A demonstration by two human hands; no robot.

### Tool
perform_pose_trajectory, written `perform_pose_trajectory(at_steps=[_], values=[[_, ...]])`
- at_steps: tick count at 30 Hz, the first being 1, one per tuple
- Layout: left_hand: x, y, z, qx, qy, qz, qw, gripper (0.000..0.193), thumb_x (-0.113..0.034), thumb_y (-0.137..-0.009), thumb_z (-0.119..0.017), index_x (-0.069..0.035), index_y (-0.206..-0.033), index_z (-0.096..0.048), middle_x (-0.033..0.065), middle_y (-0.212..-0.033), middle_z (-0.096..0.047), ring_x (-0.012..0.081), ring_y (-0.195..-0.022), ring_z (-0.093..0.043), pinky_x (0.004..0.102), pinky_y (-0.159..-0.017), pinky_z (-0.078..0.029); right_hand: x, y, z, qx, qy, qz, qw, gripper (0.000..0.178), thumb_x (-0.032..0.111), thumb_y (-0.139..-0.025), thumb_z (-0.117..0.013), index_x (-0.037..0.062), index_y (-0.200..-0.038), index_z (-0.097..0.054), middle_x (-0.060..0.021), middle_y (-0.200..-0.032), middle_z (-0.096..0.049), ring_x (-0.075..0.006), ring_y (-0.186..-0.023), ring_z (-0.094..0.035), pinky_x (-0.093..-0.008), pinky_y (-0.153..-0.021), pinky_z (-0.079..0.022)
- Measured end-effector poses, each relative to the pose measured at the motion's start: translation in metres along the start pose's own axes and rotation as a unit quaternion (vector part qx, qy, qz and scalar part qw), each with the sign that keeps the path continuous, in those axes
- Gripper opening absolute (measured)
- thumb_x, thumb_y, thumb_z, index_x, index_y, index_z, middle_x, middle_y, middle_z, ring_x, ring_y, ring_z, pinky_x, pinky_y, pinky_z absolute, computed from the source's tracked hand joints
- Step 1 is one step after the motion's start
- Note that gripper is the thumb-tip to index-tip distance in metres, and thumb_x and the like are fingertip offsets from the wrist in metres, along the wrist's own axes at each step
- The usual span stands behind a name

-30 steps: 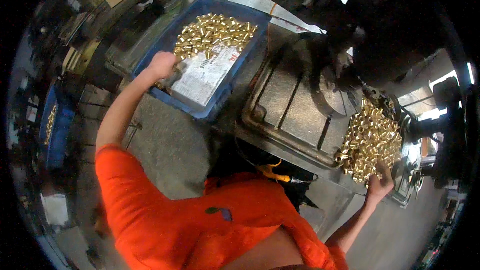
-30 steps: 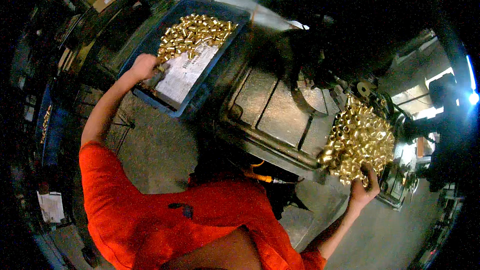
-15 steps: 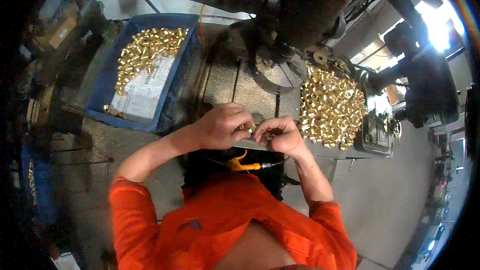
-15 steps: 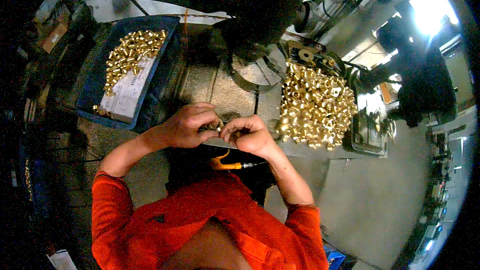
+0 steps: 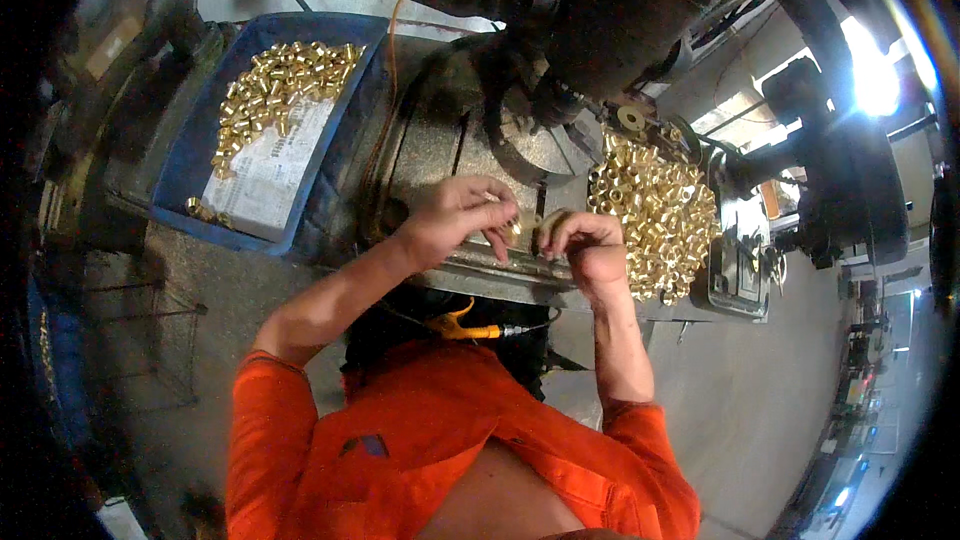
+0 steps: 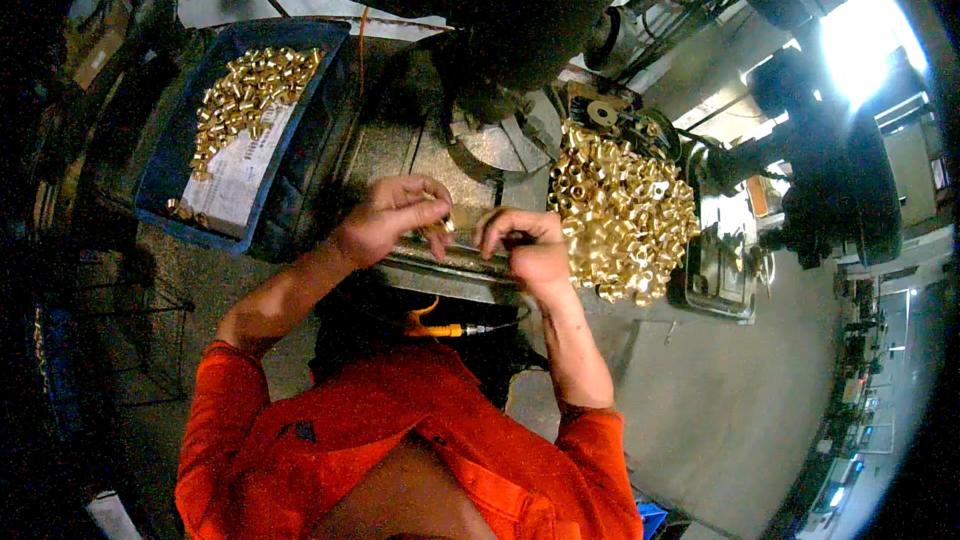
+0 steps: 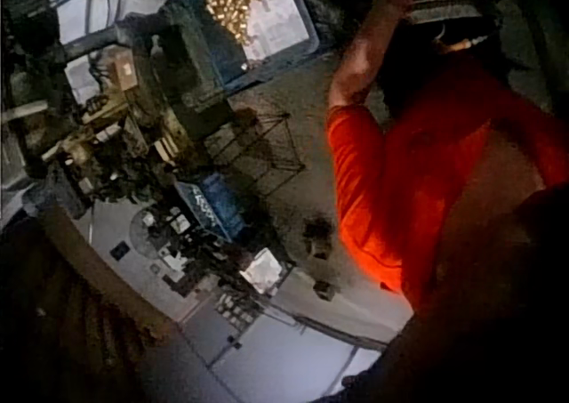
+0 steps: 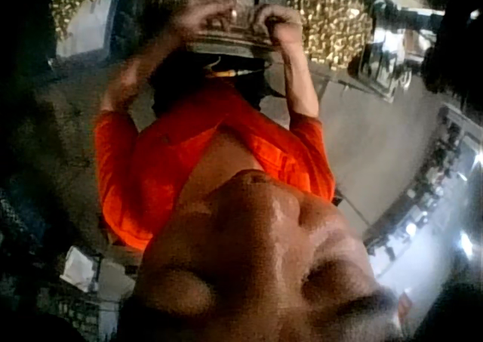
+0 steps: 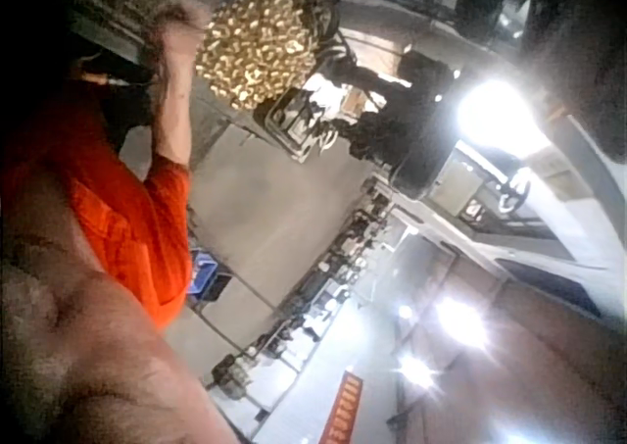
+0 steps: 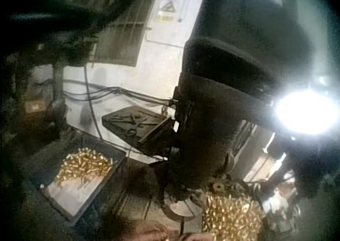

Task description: The person repeatedly picks small brass-colored metal parts from a bin, places them into a press machine, and operates the lever to process them. The processed parts are collected in a tray on the machine. The person continues this cycle throughout the clip.

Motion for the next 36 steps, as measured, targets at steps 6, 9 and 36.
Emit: perform_pose_trajectory(at_steps=[6, 9, 36], values=[[0.010, -0.045, 0.065, -0.158, -0.041, -0.007, 0.987, 0.023, -0.017, -0.083, -0.058, 0.004, -0.090, -0.052, 0.0135, -0.079, -0.058, 0.0208, -0.060, -0.063, 0.0286, -0.051, -0.050, 0.023, 0.012, 0.056, -0.082, 0.088, 0.067, 0.990, 0.031, -0.016, -0.046, -0.031, -0.0041, -0.062, -0.055, -0.0124, -0.067, -0.058, -0.0206, -0.067, -0.056, -0.0266, -0.062, -0.043], [0.019, -0.067, 0.076, -0.191, -0.031, -0.039, 0.980, 0.023, -0.015, -0.082, -0.059, 0.004, -0.091, -0.050, 0.0129, -0.073, -0.057, 0.0192, -0.057, -0.062, 0.0276, -0.048, -0.049, 0.043, 0.016, 0.073, -0.111, 0.111, 0.068, 0.985, 0.022, 0.006, -0.050, -0.048, -0.0032, -0.068, -0.056, -0.0132, -0.068, -0.055, -0.0231, -0.068, -0.053, -0.0296, -0.060, -0.041], [0.029, -0.081, 0.064, -0.241, -0.040, -0.068, 0.967, 0.027, -0.015, -0.080, -0.060, 0.005, -0.094, -0.046, 0.0124, -0.065, -0.055, 0.0175, -0.051, -0.058, 0.0275, -0.042, -0.046, 0.180, 0.095, 0.062, -0.202, 0.270, 0.557, 0.759, 0.034, 0.044, -0.074, -0.051, 0.0135, -0.070, -0.039, -0.0005, -0.065, -0.037, -0.0226, -0.068, -0.044, -0.0558, -0.089, -0.037]])
Point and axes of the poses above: each hand's wrist, its own y-axis away from the middle knuckle, its own z-axis out of the back of the hand, x = y × z, the point moved 8 cm from there along -y, towards the middle knuckle
